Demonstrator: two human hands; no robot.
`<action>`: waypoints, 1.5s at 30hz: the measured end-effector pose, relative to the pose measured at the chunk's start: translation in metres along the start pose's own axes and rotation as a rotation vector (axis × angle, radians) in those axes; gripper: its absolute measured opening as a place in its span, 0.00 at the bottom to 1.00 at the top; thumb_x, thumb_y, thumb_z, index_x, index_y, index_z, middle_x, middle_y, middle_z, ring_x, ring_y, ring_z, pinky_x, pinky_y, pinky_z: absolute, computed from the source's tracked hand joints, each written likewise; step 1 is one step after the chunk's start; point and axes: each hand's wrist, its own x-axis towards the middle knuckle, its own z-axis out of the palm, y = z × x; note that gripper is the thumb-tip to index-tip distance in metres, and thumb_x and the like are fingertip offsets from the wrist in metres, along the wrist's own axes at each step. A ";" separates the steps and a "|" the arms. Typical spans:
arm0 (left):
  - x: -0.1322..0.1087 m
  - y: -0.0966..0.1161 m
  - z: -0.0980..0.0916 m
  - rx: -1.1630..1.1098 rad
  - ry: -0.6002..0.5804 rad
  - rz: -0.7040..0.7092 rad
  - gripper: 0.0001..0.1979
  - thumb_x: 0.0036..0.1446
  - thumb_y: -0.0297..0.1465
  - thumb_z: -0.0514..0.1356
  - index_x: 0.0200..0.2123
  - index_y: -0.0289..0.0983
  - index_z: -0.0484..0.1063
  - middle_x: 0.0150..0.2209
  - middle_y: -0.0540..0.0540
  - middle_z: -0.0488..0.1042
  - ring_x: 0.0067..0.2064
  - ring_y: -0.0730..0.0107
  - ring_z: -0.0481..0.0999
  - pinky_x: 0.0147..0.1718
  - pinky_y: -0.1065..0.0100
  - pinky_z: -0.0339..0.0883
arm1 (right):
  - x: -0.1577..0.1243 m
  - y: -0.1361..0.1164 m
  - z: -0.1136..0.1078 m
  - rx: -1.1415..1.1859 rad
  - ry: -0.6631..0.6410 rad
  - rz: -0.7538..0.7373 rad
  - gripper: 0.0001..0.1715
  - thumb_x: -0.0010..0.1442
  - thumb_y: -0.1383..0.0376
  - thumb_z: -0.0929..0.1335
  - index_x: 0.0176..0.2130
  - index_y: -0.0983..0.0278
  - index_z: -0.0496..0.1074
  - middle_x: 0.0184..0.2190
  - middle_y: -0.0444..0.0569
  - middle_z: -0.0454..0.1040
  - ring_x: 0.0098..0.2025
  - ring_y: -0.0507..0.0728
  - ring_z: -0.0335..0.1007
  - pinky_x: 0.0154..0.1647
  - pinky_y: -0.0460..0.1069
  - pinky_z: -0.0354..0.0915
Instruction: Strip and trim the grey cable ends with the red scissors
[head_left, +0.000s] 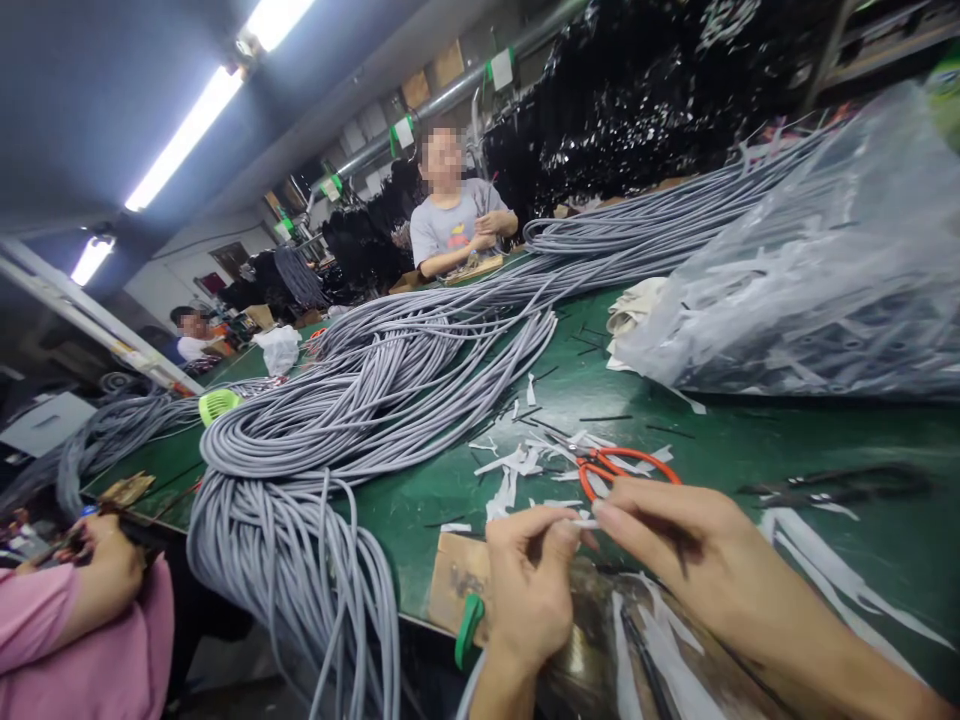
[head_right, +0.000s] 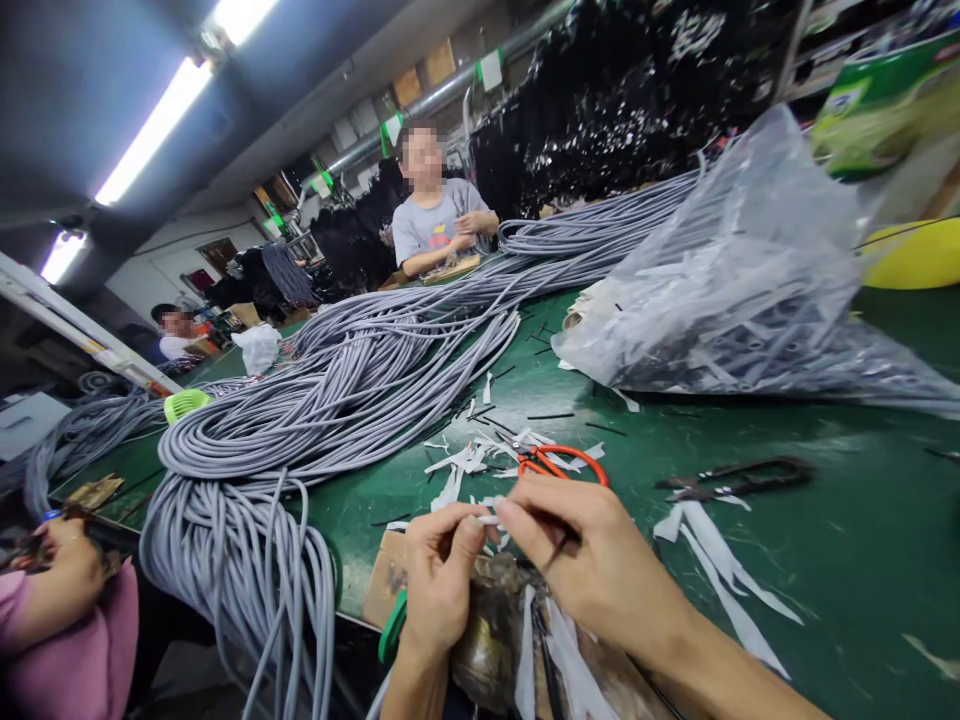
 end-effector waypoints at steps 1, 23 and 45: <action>0.000 -0.001 0.001 0.046 0.018 0.022 0.28 0.60 0.52 0.55 0.29 0.33 0.81 0.25 0.41 0.79 0.27 0.65 0.73 0.30 0.69 0.65 | -0.002 0.001 -0.001 -0.056 0.033 -0.088 0.29 0.66 0.52 0.62 0.18 0.62 0.62 0.14 0.41 0.60 0.17 0.49 0.55 0.17 0.44 0.55; -0.002 0.000 0.001 0.272 0.135 0.218 0.13 0.63 0.27 0.56 0.35 0.39 0.82 0.26 0.48 0.79 0.26 0.69 0.75 0.26 0.73 0.65 | -0.004 0.011 0.010 0.057 -0.001 0.205 0.30 0.61 0.43 0.62 0.20 0.61 0.63 0.18 0.43 0.67 0.20 0.52 0.63 0.19 0.45 0.61; -0.003 -0.002 0.004 0.122 0.232 0.122 0.12 0.62 0.29 0.58 0.36 0.34 0.82 0.33 0.44 0.83 0.33 0.66 0.82 0.33 0.75 0.73 | -0.015 0.006 0.009 -0.301 0.068 -0.156 0.23 0.67 0.62 0.60 0.23 0.59 0.73 0.18 0.45 0.75 0.15 0.53 0.67 0.19 0.47 0.63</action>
